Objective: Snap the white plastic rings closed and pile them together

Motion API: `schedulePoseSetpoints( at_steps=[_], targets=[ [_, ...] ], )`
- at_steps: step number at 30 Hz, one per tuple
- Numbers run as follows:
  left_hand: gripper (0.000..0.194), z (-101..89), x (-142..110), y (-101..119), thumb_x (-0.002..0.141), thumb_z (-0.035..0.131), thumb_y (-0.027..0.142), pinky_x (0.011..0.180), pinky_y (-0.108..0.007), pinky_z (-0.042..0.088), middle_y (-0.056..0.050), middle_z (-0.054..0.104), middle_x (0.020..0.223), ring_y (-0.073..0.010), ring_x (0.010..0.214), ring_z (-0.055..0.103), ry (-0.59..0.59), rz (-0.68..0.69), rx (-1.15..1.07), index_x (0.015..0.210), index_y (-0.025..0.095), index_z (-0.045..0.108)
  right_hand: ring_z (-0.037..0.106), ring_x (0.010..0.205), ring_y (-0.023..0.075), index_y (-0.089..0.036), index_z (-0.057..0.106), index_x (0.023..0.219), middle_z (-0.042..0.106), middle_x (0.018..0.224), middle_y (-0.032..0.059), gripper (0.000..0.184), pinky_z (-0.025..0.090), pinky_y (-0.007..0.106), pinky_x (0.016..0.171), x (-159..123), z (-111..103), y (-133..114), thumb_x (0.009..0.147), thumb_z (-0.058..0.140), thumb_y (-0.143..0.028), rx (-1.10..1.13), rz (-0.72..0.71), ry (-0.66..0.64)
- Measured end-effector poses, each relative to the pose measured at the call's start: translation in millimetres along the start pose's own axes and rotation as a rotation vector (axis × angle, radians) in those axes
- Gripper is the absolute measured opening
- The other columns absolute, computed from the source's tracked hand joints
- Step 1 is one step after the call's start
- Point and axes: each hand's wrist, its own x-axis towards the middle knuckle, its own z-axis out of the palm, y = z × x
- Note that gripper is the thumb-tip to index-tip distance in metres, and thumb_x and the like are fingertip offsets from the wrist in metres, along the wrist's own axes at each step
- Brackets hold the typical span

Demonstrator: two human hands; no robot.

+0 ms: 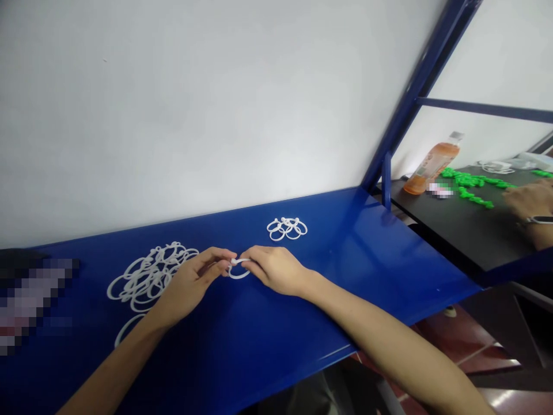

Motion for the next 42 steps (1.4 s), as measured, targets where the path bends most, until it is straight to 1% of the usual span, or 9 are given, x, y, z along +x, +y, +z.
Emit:
schedulePoseSetpoints(
  at_steps=[7, 12, 14, 18, 22, 25, 32, 37, 42],
  targets=[
    [0.026, 5.6, -0.7, -1.9, 0.091, 0.057, 0.048, 0.064, -0.026, 0.048, 0.002, 0.068, 0.078, -0.0136, 0.07, 0.061, 0.014, 0.006, 0.031, 0.088, 0.023, 0.067, 0.067, 0.079, 0.0146, -0.017, 0.069, 0.109, 0.073, 0.092, 0.0041, 0.025, 0.052, 0.027, 0.075, 2.8, 3.1, -0.6, 0.104, 0.047, -0.028, 0.121, 0.014, -0.053],
    [0.031, 3.6, 0.9, -2.9, 0.09, 0.056, 0.051, 0.063, -0.027, 0.046, 0.002, 0.065, 0.072, -0.0143, 0.067, 0.061, 0.098, -0.027, 0.035, 0.082, 0.022, 0.062, 0.066, 0.098, 0.0182, -0.018, 0.061, 0.122, 0.069, 0.112, 0.0095, 0.03, 0.053, 0.035, 0.087, -0.1, 3.6, -2.4, 0.107, 0.037, -0.03, 0.063, 0.047, 0.113],
    [0.032, 2.3, 2.3, -4.9, 0.09, 0.057, 0.052, 0.066, -0.028, 0.049, 0.002, 0.065, 0.07, -0.0148, 0.068, 0.063, 0.13, -0.06, -0.023, 0.081, 0.021, 0.06, 0.066, 0.097, 0.019, -0.018, 0.058, 0.124, 0.068, 0.111, 0.0095, 0.03, 0.055, 0.035, 0.085, -2.0, 1.6, -4.9, 0.105, 0.044, -0.037, 0.062, 0.041, 0.119],
    [0.035, 2.0, 4.3, -6.9, 0.088, 0.059, 0.055, 0.068, -0.028, 0.05, 0.002, 0.065, 0.068, -0.0136, 0.064, 0.061, 0.17, -0.112, -0.115, 0.08, 0.021, 0.059, 0.067, 0.088, 0.0179, -0.019, 0.055, 0.126, 0.069, 0.102, 0.0067, 0.044, 0.056, 0.032, 0.077, -5.3, 1.5, -11.8, 0.094, 0.063, -0.048, 0.103, -0.006, 0.108],
    [0.036, 5.0, 4.7, -6.0, 0.087, 0.061, 0.054, 0.066, -0.026, 0.049, 0.003, 0.063, 0.065, -0.0127, 0.062, 0.059, 0.176, -0.139, -0.172, 0.075, 0.02, 0.058, 0.066, 0.08, 0.0143, -0.019, 0.056, 0.121, 0.069, 0.097, 0.005, 0.027, 0.056, 0.028, 0.073, -5.6, 7.6, -13.6, 0.098, 0.057, -0.033, 0.141, -0.035, 0.116],
    [0.037, 7.1, 5.0, -7.0, 0.089, 0.06, 0.054, 0.067, -0.026, 0.048, 0.003, 0.062, 0.064, -0.0119, 0.062, 0.058, 0.171, -0.157, -0.24, 0.073, 0.02, 0.057, 0.065, 0.075, 0.0131, -0.018, 0.058, 0.12, 0.07, 0.098, 0.0059, 0.023, 0.055, 0.027, 0.07, -4.5, 10.9, -11.8, 0.1, 0.05, -0.024, 0.139, -0.033, 0.176],
    [0.03, 6.9, 3.2, -10.4, 0.083, 0.07, 0.048, 0.067, -0.025, 0.049, 0.003, 0.063, 0.072, -0.0097, 0.063, 0.057, 0.131, -0.164, -0.464, 0.091, 0.02, 0.064, 0.064, 0.069, 0.0118, -0.017, 0.06, 0.118, 0.066, 0.082, 0.0012, 0.023, 0.053, 0.024, 0.064, -2.3, 12.7, -10.3, 0.099, 0.053, -0.026, 0.237, 0.095, 0.253],
    [0.029, 7.2, 0.9, -6.4, 0.078, 0.076, 0.044, 0.065, -0.025, 0.05, 0.003, 0.065, 0.077, -0.0099, 0.065, 0.059, 0.13, -0.172, -0.417, 0.094, 0.021, 0.065, 0.064, 0.068, 0.0117, -0.018, 0.061, 0.115, 0.068, 0.081, 0.0009, 0.02, 0.052, 0.023, 0.063, -2.2, 12.5, -7.8, 0.099, 0.055, -0.028, 0.248, 0.096, 0.236],
    [0.023, 9.7, 2.0, -6.3, 0.08, 0.073, 0.04, 0.065, -0.025, 0.049, 0.004, 0.063, 0.073, -0.0112, 0.066, 0.059, 0.097, -0.136, -0.336, 0.092, 0.022, 0.066, 0.064, 0.066, 0.0111, -0.018, 0.062, 0.098, 0.07, 0.08, 0.0013, 0.014, 0.05, 0.021, 0.061, -2.4, 10.6, -4.6, 0.1, 0.054, -0.03, 0.272, 0.037, 0.162]
  ],
)
